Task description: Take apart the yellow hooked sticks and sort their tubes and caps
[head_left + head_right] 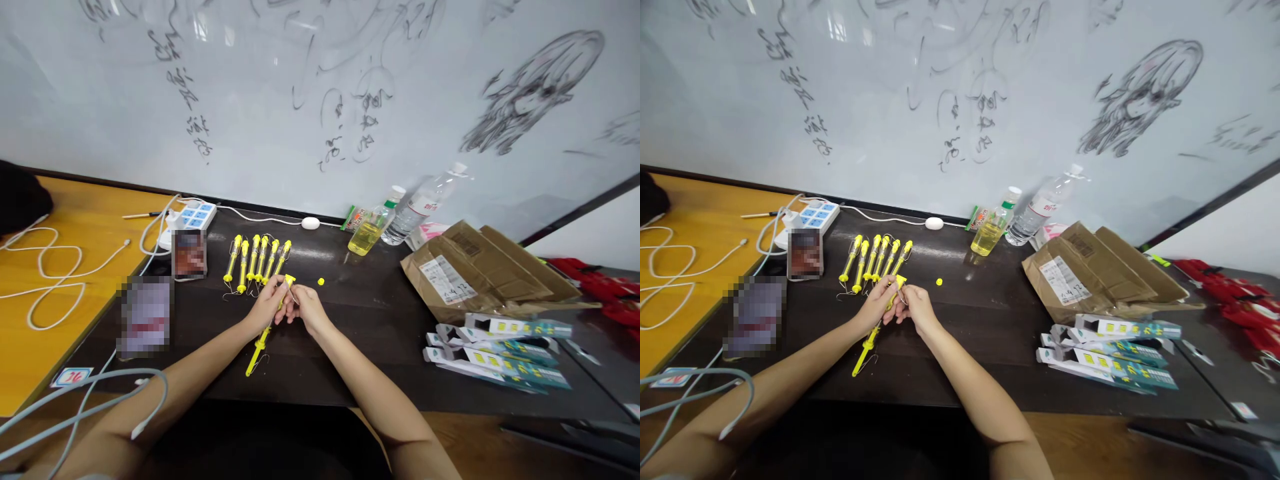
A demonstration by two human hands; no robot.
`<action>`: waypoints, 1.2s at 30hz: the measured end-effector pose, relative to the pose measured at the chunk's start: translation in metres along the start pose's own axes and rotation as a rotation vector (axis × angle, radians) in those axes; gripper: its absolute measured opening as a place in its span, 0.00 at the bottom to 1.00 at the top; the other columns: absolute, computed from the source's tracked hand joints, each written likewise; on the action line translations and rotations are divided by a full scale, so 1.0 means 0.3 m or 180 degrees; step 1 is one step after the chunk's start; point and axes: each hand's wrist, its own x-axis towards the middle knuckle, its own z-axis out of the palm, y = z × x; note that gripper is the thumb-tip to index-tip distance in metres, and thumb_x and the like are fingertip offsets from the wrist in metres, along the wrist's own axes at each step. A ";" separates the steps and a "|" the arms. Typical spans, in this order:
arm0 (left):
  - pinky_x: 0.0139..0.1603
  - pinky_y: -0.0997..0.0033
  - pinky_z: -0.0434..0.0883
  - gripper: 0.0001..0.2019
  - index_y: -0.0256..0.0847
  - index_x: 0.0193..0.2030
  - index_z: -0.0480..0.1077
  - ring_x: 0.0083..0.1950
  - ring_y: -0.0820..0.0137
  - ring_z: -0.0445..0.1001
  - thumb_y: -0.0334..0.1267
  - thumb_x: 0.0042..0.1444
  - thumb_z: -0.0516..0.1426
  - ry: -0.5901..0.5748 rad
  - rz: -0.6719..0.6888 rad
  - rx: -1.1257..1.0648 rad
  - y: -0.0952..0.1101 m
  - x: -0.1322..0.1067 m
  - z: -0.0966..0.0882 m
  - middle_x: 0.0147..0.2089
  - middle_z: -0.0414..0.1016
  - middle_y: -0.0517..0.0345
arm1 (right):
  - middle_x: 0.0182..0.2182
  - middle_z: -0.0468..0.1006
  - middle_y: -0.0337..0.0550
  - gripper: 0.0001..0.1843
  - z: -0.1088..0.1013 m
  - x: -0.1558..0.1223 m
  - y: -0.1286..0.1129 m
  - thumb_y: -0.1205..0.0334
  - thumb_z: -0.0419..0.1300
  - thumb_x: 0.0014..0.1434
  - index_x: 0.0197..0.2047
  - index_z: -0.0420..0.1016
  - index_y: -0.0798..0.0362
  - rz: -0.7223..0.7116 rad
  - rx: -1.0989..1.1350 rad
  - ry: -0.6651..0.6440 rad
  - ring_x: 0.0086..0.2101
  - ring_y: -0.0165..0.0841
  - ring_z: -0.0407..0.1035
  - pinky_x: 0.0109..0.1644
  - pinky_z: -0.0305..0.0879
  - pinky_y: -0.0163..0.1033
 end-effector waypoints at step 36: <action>0.11 0.79 0.63 0.11 0.42 0.43 0.55 0.13 0.77 0.62 0.44 0.57 0.51 0.0671 -0.0460 -0.0067 0.043 0.051 -0.088 0.24 0.69 0.67 | 0.34 0.78 0.47 0.18 -0.200 0.000 -0.105 0.50 0.46 0.65 0.36 0.72 0.50 -0.0203 -0.5425 0.0328 0.34 0.36 0.72 0.33 0.55 0.35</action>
